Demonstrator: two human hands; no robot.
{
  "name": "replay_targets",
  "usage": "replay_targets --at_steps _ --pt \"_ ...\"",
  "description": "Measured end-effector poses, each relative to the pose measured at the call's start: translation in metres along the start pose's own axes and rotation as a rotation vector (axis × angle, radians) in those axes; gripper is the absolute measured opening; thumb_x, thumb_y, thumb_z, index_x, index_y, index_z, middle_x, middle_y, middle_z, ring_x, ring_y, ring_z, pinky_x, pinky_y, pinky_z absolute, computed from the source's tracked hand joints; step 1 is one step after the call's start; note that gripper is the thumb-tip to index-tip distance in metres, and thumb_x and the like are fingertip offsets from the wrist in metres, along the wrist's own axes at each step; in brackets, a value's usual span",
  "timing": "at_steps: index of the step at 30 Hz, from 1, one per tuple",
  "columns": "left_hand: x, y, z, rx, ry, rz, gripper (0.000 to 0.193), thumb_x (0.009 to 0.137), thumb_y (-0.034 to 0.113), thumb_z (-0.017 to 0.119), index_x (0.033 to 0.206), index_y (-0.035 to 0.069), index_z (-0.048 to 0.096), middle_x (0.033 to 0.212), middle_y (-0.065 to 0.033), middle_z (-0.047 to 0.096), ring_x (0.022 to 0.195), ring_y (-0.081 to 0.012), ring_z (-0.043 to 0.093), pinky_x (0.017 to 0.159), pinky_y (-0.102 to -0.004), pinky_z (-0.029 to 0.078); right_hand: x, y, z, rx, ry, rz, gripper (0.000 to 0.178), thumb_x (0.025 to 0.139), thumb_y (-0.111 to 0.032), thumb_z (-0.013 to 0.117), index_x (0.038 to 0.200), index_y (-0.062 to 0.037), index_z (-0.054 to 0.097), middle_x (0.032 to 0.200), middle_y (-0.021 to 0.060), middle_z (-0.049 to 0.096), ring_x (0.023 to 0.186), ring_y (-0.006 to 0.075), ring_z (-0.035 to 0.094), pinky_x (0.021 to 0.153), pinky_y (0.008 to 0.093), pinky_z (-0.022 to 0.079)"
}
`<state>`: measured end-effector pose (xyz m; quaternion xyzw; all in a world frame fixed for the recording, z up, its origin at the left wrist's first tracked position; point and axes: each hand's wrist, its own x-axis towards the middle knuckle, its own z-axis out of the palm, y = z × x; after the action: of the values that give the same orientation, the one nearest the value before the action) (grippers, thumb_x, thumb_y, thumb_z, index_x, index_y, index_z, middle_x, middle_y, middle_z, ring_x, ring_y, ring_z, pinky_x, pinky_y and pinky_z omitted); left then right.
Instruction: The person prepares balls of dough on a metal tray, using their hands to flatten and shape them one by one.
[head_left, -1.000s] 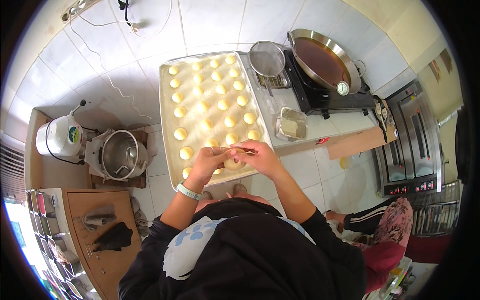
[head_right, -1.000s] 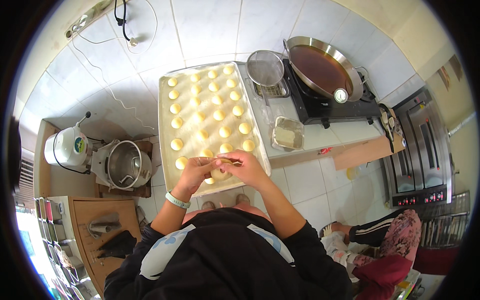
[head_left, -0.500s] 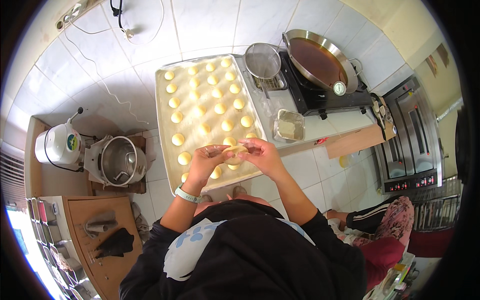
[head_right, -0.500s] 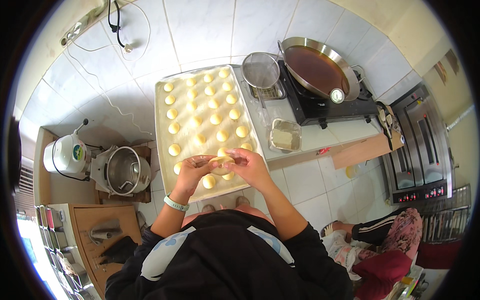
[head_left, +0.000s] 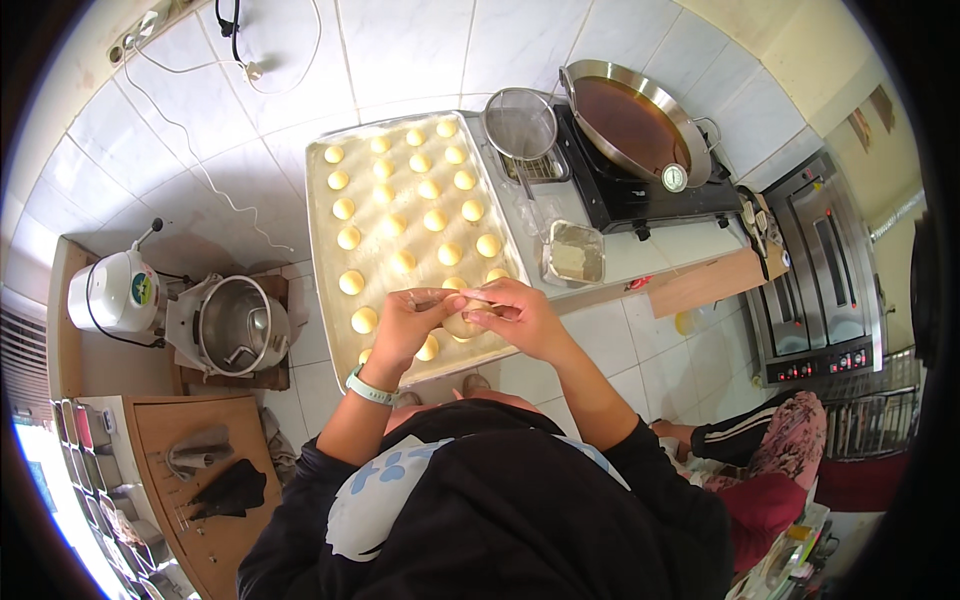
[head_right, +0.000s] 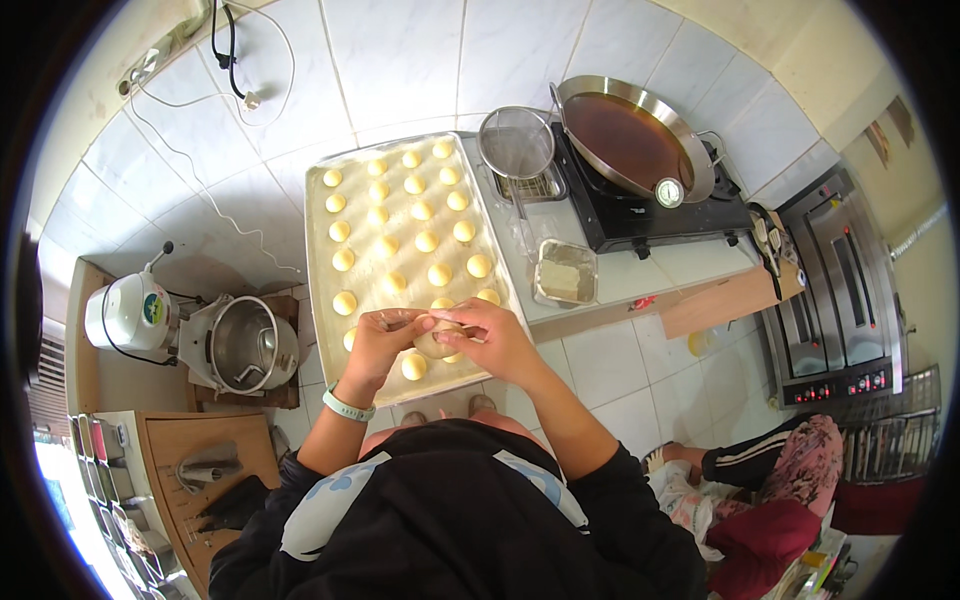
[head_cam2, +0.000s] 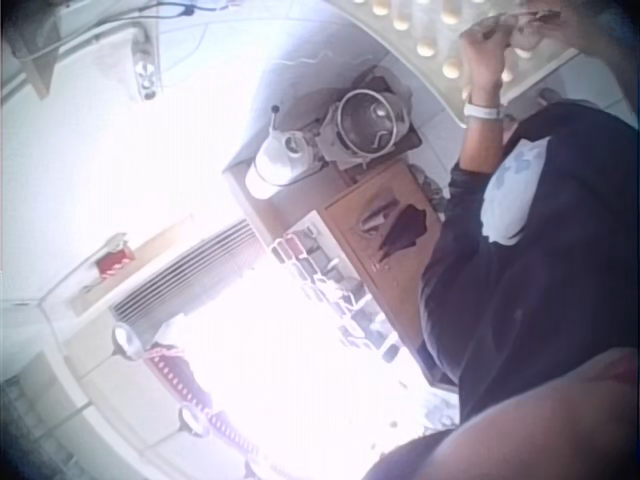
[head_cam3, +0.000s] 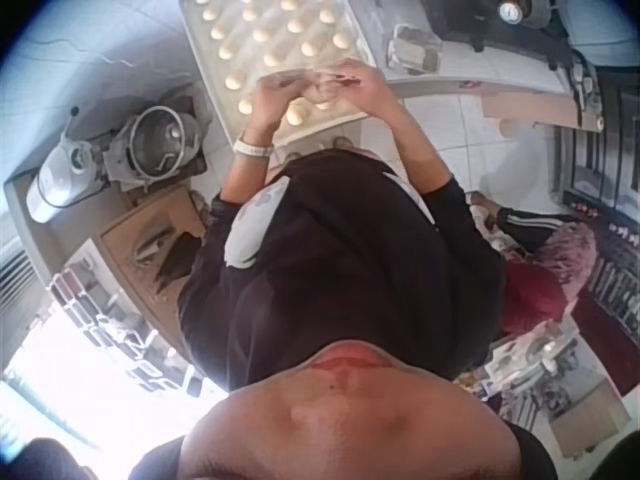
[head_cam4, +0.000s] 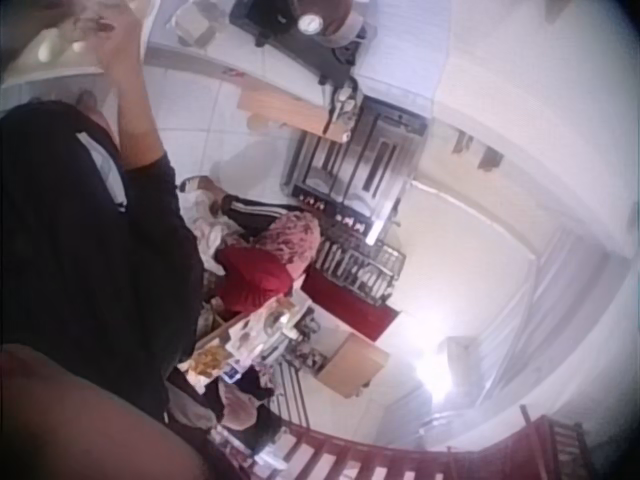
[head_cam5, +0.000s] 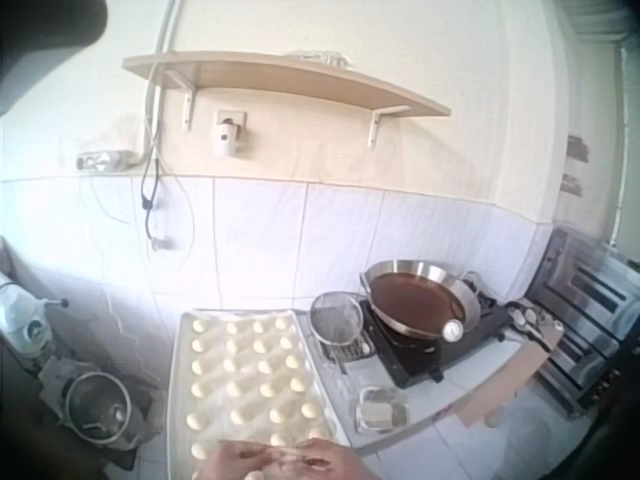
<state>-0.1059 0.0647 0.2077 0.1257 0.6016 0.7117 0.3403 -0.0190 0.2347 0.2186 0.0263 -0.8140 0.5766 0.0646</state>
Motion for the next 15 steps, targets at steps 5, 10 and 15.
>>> replay_targets --at_steps 5,10,15 --pt "0.0 0.007 0.002 -0.091 -0.038 -0.116 0.026 0.082 0.016 0.069 0.094 -0.006 0.066 0.082 -0.0058 0.066 0.072 -0.0088 0.059 0.066 -0.0216 0.048 0.005 0.008 -0.001 0.365 0.017 0.127 0.028 0.082 -0.004 0.064 0.109 0.0024 0.061 0.099 0.0073 0.06 0.083 0.015 0.064 0.074 0.0233 0.05" --pt "0.001 -0.002 0.0 -0.108 0.075 -0.094 0.027 0.082 0.018 0.069 0.094 -0.006 0.065 0.081 -0.0057 0.066 0.072 -0.009 0.058 0.067 -0.0233 0.05 0.002 0.011 0.001 0.367 0.076 0.202 0.027 0.082 -0.003 0.065 0.109 0.0025 0.061 0.099 0.0072 0.061 0.084 0.0149 0.064 0.075 0.0233 0.05" --pt "0.002 -0.01 -0.002 -0.051 -0.017 -0.173 0.028 0.083 0.019 0.068 0.095 -0.006 0.066 0.08 -0.0059 0.065 0.067 -0.0068 0.055 0.058 -0.0188 0.044 -0.003 0.018 0.013 0.406 0.083 0.161 0.028 0.082 -0.005 0.066 0.109 0.0018 0.061 0.099 0.0079 0.062 0.085 0.0138 0.062 0.076 0.0237 0.05"
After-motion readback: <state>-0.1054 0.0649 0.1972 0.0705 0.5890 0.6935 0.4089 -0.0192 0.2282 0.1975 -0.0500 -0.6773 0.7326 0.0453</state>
